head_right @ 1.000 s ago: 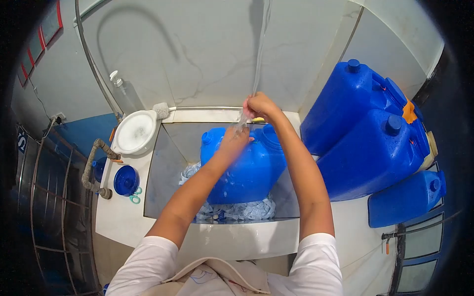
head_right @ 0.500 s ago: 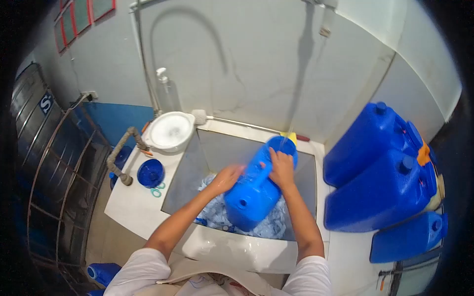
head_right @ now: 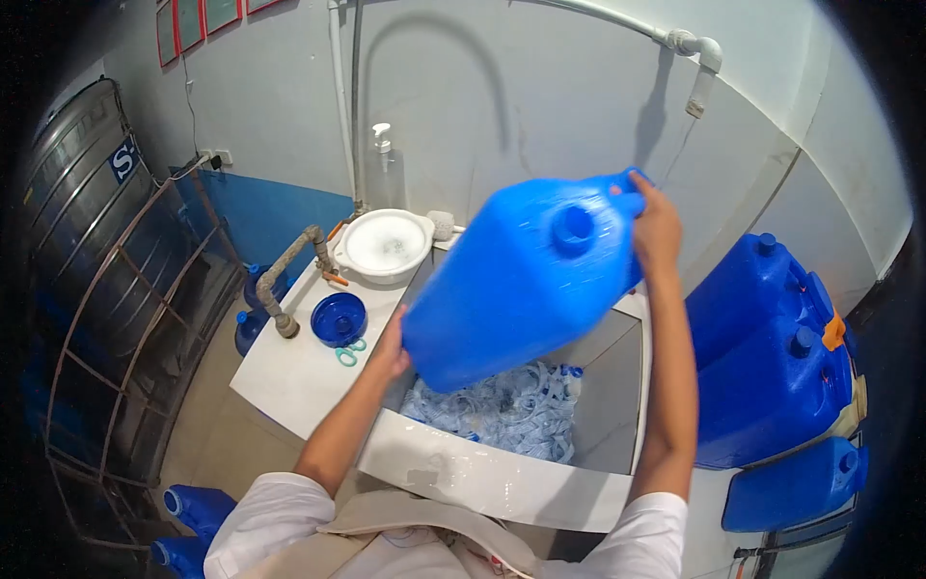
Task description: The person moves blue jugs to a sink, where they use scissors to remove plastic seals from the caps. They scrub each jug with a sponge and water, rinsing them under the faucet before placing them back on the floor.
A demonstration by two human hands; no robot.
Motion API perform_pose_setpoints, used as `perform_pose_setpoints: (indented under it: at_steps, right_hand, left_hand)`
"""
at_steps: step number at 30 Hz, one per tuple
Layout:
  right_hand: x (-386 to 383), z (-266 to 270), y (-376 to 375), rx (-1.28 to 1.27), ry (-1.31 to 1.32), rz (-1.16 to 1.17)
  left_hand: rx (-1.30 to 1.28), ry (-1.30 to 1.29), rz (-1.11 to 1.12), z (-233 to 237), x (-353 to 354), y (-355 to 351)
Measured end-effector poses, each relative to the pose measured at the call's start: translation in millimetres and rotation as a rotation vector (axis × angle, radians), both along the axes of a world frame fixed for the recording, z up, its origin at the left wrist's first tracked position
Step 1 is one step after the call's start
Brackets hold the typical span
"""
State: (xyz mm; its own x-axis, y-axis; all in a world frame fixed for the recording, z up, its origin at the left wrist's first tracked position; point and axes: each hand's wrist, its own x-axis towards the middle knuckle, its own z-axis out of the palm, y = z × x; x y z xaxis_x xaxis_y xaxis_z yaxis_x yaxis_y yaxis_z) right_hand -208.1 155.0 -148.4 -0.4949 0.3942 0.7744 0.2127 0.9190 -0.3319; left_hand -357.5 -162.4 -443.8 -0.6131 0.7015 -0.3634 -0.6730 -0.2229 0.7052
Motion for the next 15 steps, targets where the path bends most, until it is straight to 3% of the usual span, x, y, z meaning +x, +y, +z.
perform_pose_setpoints:
  at_steps: [4,6,7,8,9,10,11,12,13,15]
  right_hand:
    - [-11.6,-12.4,44.6,0.011,-0.075,0.103]
    - [-17.0,-20.8,14.8,-0.081,-0.469,-0.299]
    - [-17.8,-18.2,1.0,-0.073,-0.459,-0.296]
    - [-15.5,-15.8,-13.0,-0.135,-0.398,-0.289]
    - [-12.1,-17.1,-19.9,-0.204,-0.344,-0.285]
    - [-9.5,-21.2,-13.5,-0.21,-0.348,-0.289]
    - [-7.8,-26.7,1.8,-0.156,-0.115,-0.209]
    - [-6.4,-34.2,22.7,-0.099,0.117,-0.13]
    - [-9.4,-47.5,63.8,-0.223,0.302,0.142]
    - [-0.3,-33.1,73.6,-0.226,0.221,0.184]
  left_hand:
    - [0.122,-0.141,0.007,10.2,55.9,-15.3]
    - [0.102,-0.178,0.014,36.7,65.9,-49.9]
    - [0.071,-0.223,0.02,44.3,59.3,-70.4]
    - [0.072,-0.108,0.046,40.5,31.6,-87.5]
    - [0.042,-0.038,0.051,98.1,25.3,-106.7]
    - [-0.02,0.132,0.02,120.4,7.0,-123.1]
    - [-0.042,0.285,0.166,149.0,5.1,-122.4]
    - [-0.047,0.283,0.16,152.4,-1.9,-114.5]
    - [0.016,0.292,0.214,150.6,-8.6,-104.2]
    - [0.097,0.278,0.304,120.0,-10.4,-78.2]
